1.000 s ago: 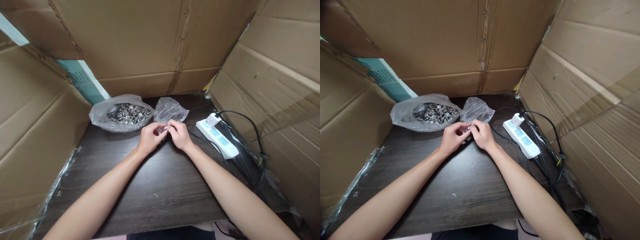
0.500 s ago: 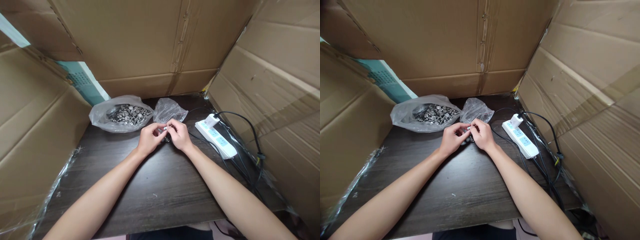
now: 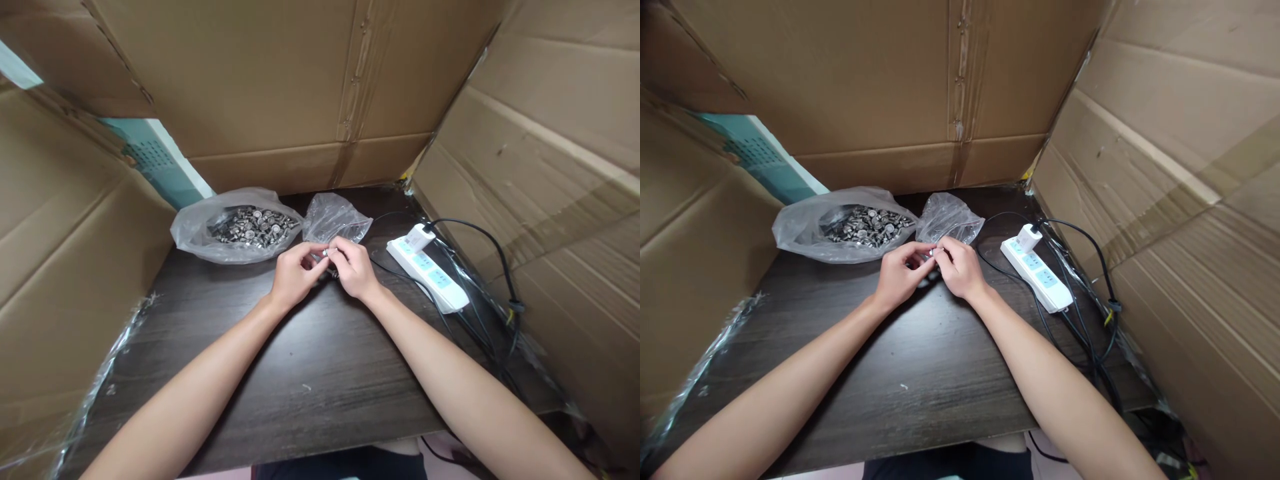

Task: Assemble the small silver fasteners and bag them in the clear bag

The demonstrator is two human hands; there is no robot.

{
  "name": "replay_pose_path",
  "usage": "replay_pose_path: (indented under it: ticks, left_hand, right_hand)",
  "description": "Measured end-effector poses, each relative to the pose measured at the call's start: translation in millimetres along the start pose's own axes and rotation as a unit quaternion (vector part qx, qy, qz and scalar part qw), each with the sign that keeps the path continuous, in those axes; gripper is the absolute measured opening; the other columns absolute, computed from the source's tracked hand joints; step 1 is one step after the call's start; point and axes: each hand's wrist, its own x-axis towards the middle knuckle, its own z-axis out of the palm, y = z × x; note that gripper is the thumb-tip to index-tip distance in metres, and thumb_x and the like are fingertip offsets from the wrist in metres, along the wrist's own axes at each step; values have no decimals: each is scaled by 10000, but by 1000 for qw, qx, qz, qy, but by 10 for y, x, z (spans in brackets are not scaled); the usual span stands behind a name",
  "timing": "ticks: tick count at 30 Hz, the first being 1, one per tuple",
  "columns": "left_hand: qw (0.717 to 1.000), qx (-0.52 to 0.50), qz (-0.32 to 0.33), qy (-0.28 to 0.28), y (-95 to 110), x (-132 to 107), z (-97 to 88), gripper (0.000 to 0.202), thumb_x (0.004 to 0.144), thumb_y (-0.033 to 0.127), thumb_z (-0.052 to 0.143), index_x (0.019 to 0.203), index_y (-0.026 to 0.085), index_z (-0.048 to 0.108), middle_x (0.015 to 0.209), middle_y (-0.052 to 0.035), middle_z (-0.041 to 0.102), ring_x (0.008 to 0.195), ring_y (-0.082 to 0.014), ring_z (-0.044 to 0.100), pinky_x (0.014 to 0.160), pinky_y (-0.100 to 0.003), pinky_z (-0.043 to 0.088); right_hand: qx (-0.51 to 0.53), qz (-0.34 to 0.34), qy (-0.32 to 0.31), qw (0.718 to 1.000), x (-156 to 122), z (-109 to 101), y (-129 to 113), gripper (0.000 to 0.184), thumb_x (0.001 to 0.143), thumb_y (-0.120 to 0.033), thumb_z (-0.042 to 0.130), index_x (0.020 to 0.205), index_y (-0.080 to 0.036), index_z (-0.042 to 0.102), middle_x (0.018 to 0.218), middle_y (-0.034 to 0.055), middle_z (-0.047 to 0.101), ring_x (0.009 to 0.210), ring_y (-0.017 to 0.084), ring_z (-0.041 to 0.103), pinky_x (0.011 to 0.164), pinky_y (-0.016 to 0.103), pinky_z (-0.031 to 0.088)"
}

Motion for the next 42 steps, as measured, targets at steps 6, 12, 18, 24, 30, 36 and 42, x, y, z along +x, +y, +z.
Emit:
replay_pose_path:
  ticks: [6,12,18,24,30,36,42]
  left_hand:
    - [999,22,28,2,-27,-11,3,180,859,172,727,1032,153,771,831,-22,755,579,-78,599,579,-184,490]
    - [998,31,50,-9,-35,-23,1,153,864,181,710,1002,152,767,828,-26,750,590,-82,601,584,-185,492]
    - [999,22,34,-3,-24,-15,9,152,853,202,708,984,153,768,827,-26,754,587,-84,599,587,-193,492]
    - [999,-35,-19,1,4,7,22,234,843,282,728,1030,149,777,868,-44,767,573,-84,601,540,-190,481]
    - [997,-56,-45,-9,-7,12,20,278,842,323,739,1050,143,780,845,-45,762,549,-81,586,514,-190,466]
    - [998,-42,-33,-14,-13,10,15,242,847,301,746,1037,159,792,829,-36,764,546,-83,574,531,-196,475]
    - [998,-39,-39,-14,-25,11,15,243,846,301,748,1039,162,795,834,-40,767,561,-93,594,546,-206,491]
  right_hand:
    - [7,0,-2,1000,3,5,38,162,860,-271,486,713,-211,452,660,-7,497,621,149,440,635,304,343]
    - [27,11,-26,999,15,-16,36,226,862,-305,469,666,-216,400,618,-19,432,604,139,412,613,302,324]
    - [41,20,-23,999,18,-17,3,258,873,-317,482,650,-212,407,605,-23,417,596,132,397,608,303,312]
    - [53,18,-11,998,14,-26,-12,260,906,-330,495,680,-203,481,638,-14,495,623,140,446,643,303,352]
    - [56,15,-5,998,13,-26,-4,232,902,-308,498,695,-204,495,669,-5,526,653,147,477,666,301,372]
    - [31,18,3,999,10,-23,11,296,946,-332,476,678,-204,483,661,0,529,641,148,482,666,304,369]
    - [17,20,6,1000,12,-25,18,227,911,-308,483,706,-209,484,678,8,551,648,156,488,665,304,381]
